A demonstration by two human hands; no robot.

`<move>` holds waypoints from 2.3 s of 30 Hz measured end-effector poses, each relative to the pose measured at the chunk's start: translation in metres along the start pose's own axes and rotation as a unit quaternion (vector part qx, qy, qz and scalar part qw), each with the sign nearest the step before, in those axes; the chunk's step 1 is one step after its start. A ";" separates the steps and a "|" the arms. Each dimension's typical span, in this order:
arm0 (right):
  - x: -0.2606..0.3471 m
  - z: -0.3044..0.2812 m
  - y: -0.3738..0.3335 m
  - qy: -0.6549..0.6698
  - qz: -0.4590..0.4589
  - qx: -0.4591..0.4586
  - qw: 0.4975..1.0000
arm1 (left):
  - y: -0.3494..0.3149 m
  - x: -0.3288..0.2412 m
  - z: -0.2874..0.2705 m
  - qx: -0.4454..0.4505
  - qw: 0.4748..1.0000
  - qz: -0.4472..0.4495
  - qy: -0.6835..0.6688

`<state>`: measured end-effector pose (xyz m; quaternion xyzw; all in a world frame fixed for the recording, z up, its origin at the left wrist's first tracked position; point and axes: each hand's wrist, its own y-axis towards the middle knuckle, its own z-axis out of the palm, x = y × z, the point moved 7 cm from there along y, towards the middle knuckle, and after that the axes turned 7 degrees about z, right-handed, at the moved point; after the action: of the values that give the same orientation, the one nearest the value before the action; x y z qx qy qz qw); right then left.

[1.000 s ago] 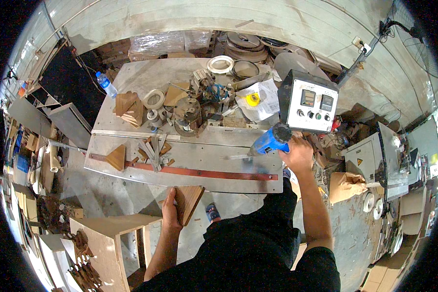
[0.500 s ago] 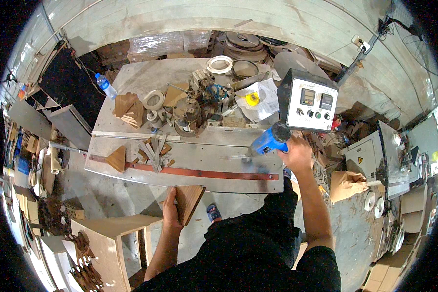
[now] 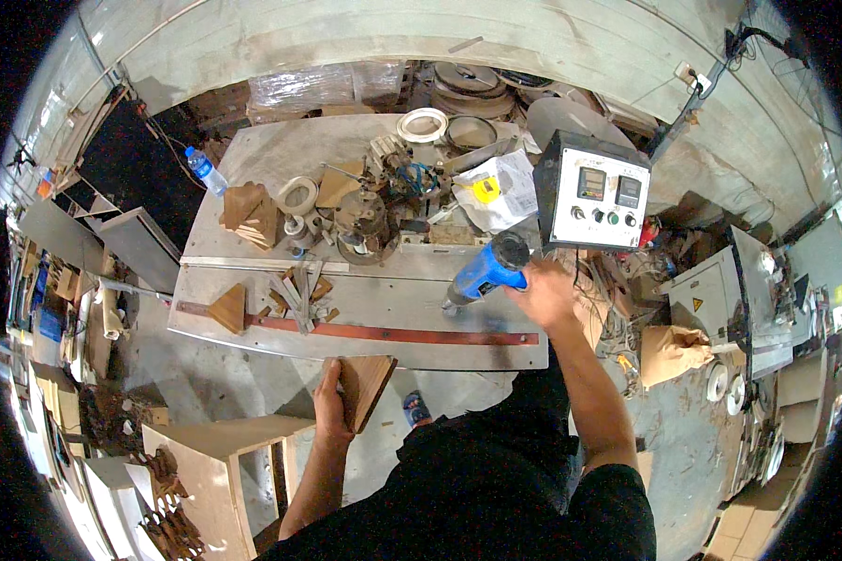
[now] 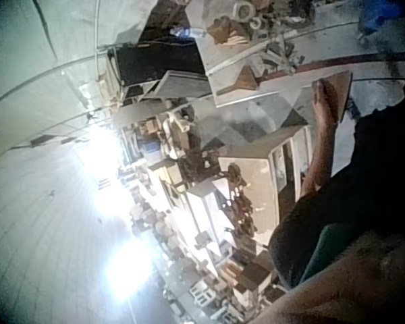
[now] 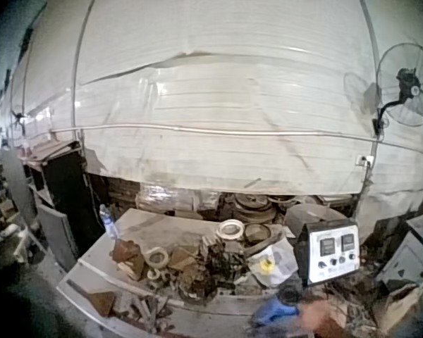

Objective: The person applies heat to wood veneer pieces using a heat gun, pressing and smoothing the veneer by hand to ensure a bond.

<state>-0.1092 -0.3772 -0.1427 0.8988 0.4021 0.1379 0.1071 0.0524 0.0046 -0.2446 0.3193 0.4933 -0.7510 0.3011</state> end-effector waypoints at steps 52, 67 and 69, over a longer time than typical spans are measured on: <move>-0.003 -0.020 -0.013 0.018 -0.002 -0.044 0.999 | -0.002 0.001 0.006 0.006 0.999 -0.017 0.041; 0.035 -0.010 0.000 0.049 -0.028 -0.027 0.998 | -0.013 0.000 0.010 -0.003 1.000 -0.008 0.014; 0.039 -0.011 0.000 0.054 -0.035 -0.025 0.998 | -0.014 0.000 0.010 0.000 1.000 -0.007 0.017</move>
<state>-0.0872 -0.3469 -0.1263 0.8724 0.4350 0.1923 0.1130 0.0396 -0.0006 -0.2338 0.3288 0.5003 -0.7477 0.2873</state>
